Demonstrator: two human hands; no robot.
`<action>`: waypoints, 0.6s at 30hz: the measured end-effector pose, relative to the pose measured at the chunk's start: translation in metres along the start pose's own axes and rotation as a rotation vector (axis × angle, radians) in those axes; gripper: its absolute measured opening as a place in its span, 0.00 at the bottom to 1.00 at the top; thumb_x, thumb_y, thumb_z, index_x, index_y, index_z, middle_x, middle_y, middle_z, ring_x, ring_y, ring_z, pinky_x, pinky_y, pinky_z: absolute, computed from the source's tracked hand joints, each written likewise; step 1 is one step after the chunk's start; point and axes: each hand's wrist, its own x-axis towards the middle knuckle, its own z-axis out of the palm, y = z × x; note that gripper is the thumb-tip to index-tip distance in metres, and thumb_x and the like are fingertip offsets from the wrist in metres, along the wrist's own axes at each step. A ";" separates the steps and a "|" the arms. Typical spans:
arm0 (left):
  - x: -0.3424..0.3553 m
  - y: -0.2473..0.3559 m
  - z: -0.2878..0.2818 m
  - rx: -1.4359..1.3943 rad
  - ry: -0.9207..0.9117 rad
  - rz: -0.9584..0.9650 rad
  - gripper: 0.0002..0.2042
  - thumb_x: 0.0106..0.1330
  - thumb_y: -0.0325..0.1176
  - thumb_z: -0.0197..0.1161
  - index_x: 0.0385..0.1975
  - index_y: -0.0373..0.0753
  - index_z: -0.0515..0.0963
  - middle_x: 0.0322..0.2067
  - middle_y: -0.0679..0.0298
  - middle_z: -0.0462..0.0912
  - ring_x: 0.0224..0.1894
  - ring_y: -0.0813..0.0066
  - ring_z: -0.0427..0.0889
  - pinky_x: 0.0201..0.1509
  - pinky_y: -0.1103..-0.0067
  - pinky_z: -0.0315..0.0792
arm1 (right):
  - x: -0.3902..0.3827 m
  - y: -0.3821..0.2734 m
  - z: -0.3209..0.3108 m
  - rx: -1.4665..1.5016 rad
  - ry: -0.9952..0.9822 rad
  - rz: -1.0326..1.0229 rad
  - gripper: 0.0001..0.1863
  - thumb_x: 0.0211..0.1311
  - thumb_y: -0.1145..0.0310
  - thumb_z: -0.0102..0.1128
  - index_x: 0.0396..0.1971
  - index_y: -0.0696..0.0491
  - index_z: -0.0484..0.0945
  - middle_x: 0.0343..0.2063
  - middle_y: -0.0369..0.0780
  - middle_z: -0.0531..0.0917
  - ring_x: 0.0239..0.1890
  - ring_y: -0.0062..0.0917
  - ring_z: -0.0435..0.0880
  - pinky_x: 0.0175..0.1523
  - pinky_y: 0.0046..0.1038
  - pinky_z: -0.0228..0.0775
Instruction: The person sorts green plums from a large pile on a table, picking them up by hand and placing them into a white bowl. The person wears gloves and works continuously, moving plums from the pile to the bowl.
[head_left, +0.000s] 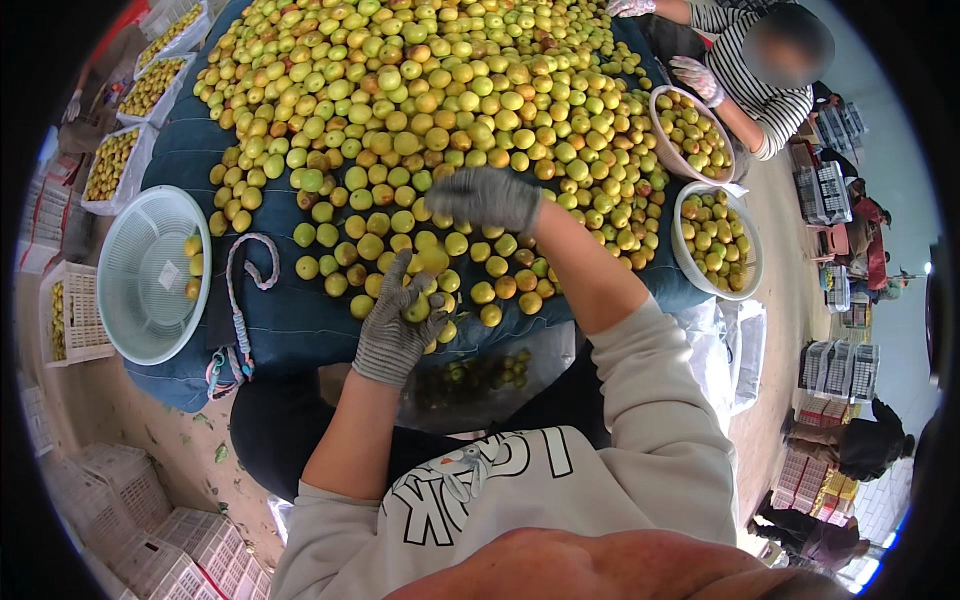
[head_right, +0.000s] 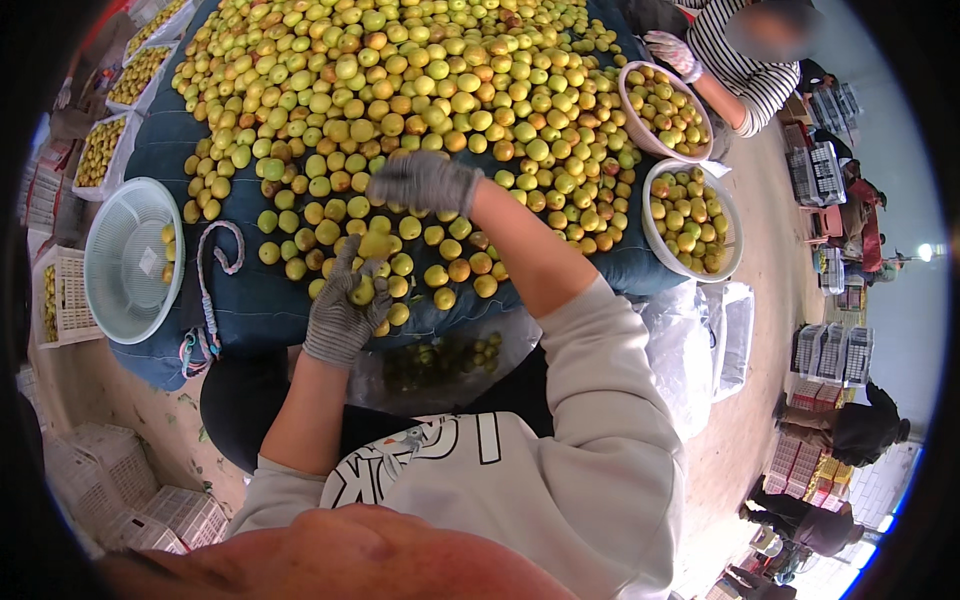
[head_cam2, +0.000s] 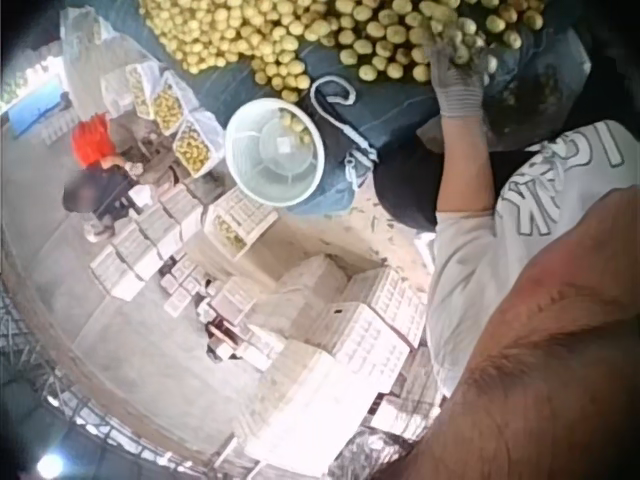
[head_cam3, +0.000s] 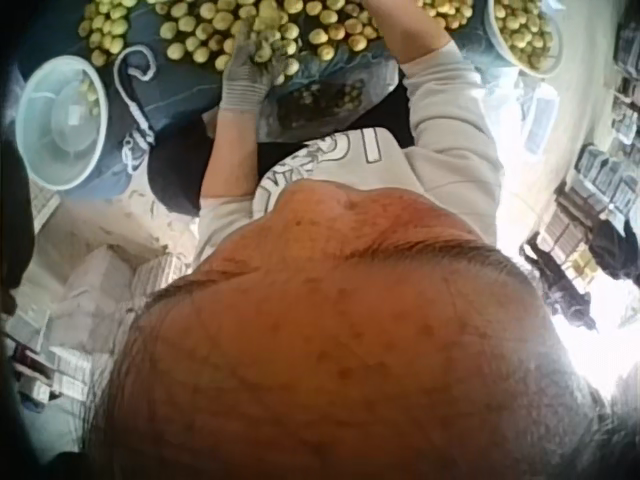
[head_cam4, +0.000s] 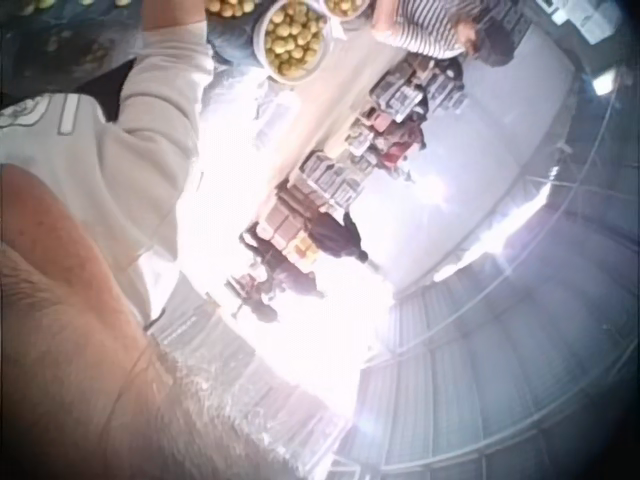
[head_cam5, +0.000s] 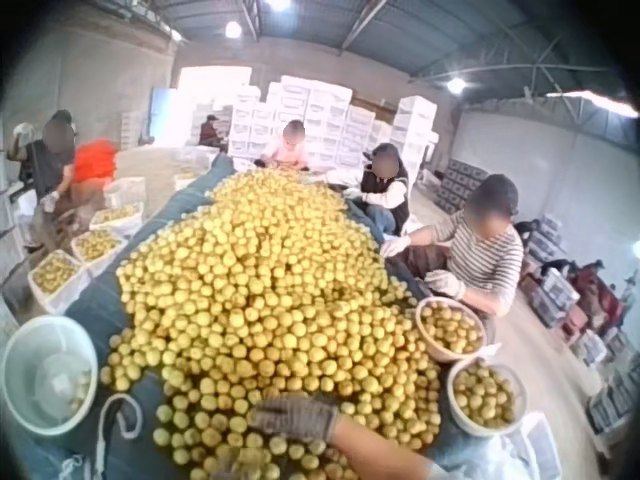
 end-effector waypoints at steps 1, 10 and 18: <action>0.003 0.002 0.000 -0.017 -0.032 0.001 0.27 0.65 0.30 0.62 0.65 0.47 0.65 0.55 0.53 0.73 0.40 0.68 0.81 0.38 0.73 0.84 | 0.019 0.012 -0.002 0.033 0.195 0.052 0.29 0.63 0.45 0.61 0.55 0.49 0.78 0.47 0.43 0.83 0.53 0.31 0.81 0.56 0.35 0.74; -0.004 0.012 0.012 -0.031 0.145 0.030 0.16 0.69 0.41 0.61 0.53 0.47 0.73 0.39 0.63 0.81 0.27 0.75 0.79 0.21 0.78 0.78 | 0.063 0.039 -0.011 -0.531 0.231 0.306 0.23 0.65 0.53 0.56 0.54 0.51 0.75 0.49 0.44 0.79 0.50 0.36 0.81 0.53 0.39 0.74; 0.010 0.012 -0.007 -0.309 -0.040 -0.025 0.16 0.68 0.52 0.59 0.43 0.47 0.76 0.34 0.67 0.81 0.33 0.70 0.80 0.38 0.69 0.80 | 0.099 0.016 -0.006 -0.594 0.189 0.360 0.33 0.69 0.53 0.52 0.70 0.48 0.59 0.56 0.44 0.79 0.53 0.37 0.81 0.55 0.41 0.75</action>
